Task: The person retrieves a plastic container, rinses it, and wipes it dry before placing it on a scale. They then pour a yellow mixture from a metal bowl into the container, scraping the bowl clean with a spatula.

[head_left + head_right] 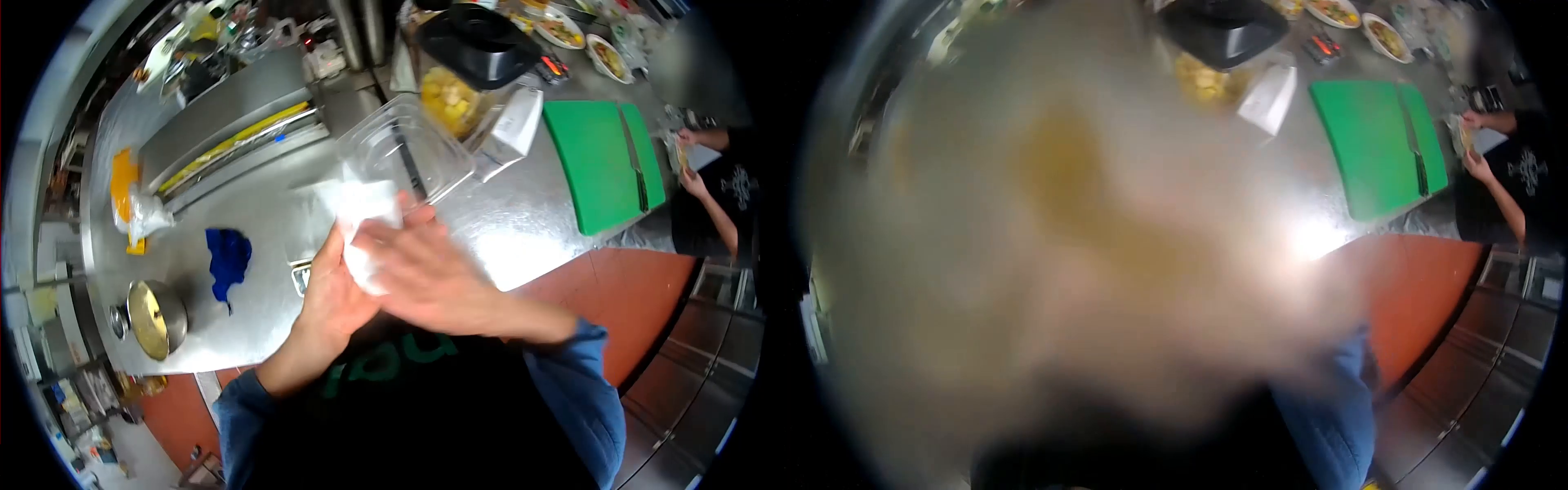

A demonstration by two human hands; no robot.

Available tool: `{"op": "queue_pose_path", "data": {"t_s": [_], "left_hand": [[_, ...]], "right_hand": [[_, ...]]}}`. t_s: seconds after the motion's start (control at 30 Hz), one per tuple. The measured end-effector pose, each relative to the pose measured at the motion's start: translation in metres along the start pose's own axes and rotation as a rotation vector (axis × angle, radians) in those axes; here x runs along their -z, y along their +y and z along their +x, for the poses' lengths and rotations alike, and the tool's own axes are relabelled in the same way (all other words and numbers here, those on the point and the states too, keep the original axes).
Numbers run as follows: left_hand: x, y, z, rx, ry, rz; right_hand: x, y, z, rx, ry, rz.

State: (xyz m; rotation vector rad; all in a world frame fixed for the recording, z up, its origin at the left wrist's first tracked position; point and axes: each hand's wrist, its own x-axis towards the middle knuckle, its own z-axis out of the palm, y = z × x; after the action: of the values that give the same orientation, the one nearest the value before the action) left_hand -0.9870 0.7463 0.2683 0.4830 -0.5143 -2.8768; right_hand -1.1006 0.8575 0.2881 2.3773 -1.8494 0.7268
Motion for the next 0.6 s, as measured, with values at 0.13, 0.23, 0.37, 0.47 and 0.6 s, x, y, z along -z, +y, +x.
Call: {"op": "queue_pose_path", "data": {"t_s": [0.13,0.23,0.37,0.47,0.6], "left_hand": [[0.032,-0.007,-0.011,0.134,0.295,0.104],[0.023,-0.003,-0.013,0.185,0.213,0.134],[0.035,-0.004,-0.011,0.201,0.254,-0.011],[0.064,-0.005,-0.017,0.108,0.249,0.258],[0.024,0.03,-0.029,-0.072,0.241,0.319]], "right_hand": [[-0.036,-0.017,-0.017,-0.196,0.201,0.425],[-0.045,-0.021,-0.024,-0.218,0.25,0.329],[-0.053,-0.011,-0.022,-0.147,0.222,0.14],[-0.018,0.01,-0.01,-0.055,0.209,0.049],[0.074,0.13,0.013,-0.312,0.74,0.594]]}}
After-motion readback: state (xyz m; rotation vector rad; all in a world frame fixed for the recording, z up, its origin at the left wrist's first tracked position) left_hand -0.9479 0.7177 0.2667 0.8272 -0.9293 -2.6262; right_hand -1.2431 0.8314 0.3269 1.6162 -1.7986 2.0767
